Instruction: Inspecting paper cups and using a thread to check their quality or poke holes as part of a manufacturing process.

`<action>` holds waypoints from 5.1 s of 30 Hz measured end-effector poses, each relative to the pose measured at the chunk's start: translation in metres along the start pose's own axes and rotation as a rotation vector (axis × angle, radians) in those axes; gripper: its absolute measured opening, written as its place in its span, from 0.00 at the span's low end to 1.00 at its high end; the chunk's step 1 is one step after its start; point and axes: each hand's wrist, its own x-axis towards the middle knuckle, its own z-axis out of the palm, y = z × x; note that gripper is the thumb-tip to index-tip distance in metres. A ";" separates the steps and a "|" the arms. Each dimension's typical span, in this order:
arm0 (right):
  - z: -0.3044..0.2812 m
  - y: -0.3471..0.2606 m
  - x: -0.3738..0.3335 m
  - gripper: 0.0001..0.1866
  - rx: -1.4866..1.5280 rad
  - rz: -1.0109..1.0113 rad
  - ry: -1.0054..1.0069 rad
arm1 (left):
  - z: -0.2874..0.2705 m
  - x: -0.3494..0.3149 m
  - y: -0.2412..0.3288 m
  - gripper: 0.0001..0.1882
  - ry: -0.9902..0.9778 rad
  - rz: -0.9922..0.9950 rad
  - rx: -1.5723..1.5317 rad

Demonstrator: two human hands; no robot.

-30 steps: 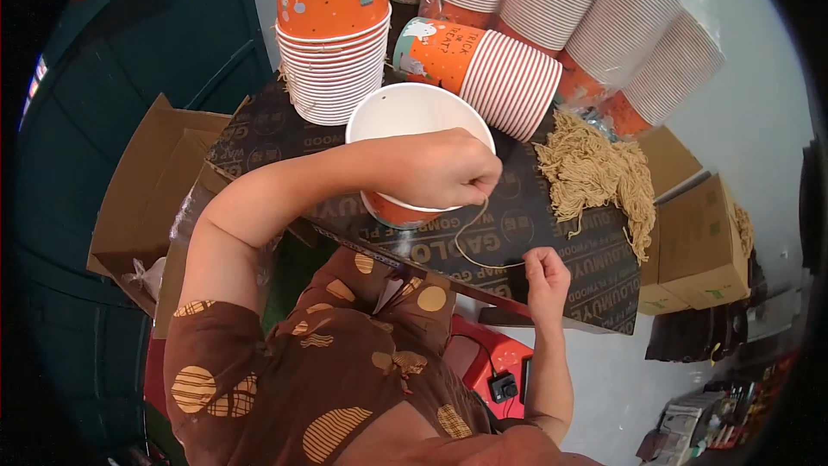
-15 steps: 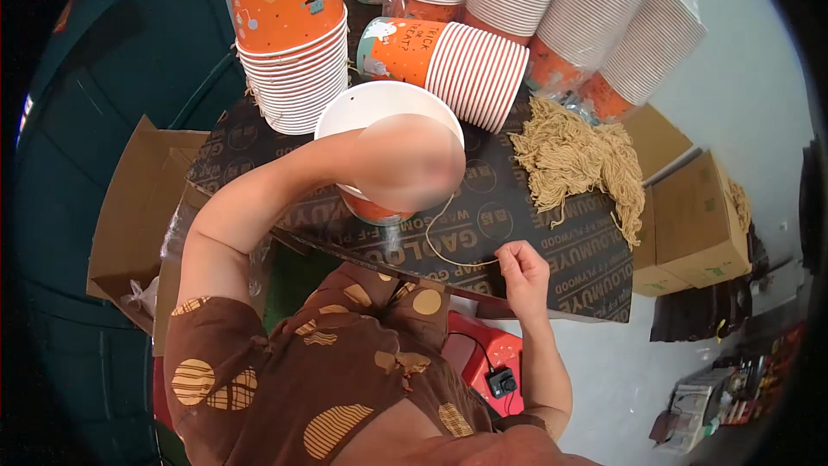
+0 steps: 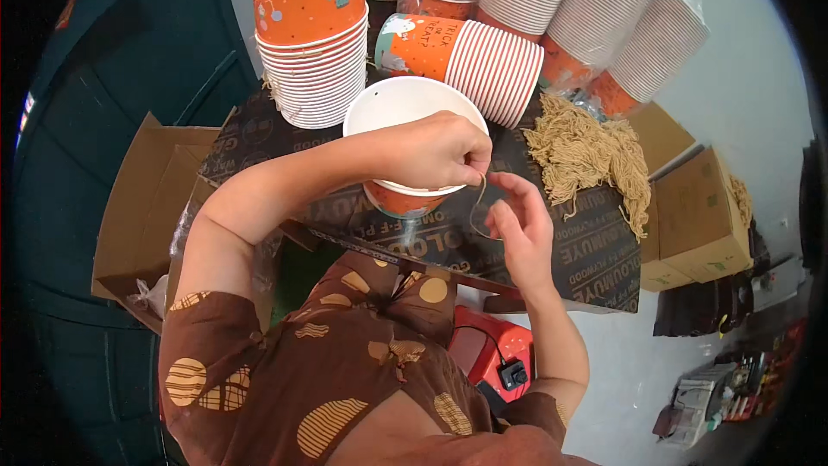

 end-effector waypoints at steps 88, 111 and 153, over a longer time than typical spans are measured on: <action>0.000 -0.048 0.066 0.05 -0.515 -0.598 -0.174 | 0.007 0.006 -0.008 0.02 -0.067 -0.241 -0.751; -0.001 -0.034 0.029 0.03 -0.458 -0.297 -0.113 | 0.005 0.010 -0.014 0.02 -0.110 -0.303 -0.874; 0.008 -0.027 0.021 0.04 -0.481 -0.592 0.060 | 0.005 0.012 -0.011 0.03 -0.159 -0.255 -0.794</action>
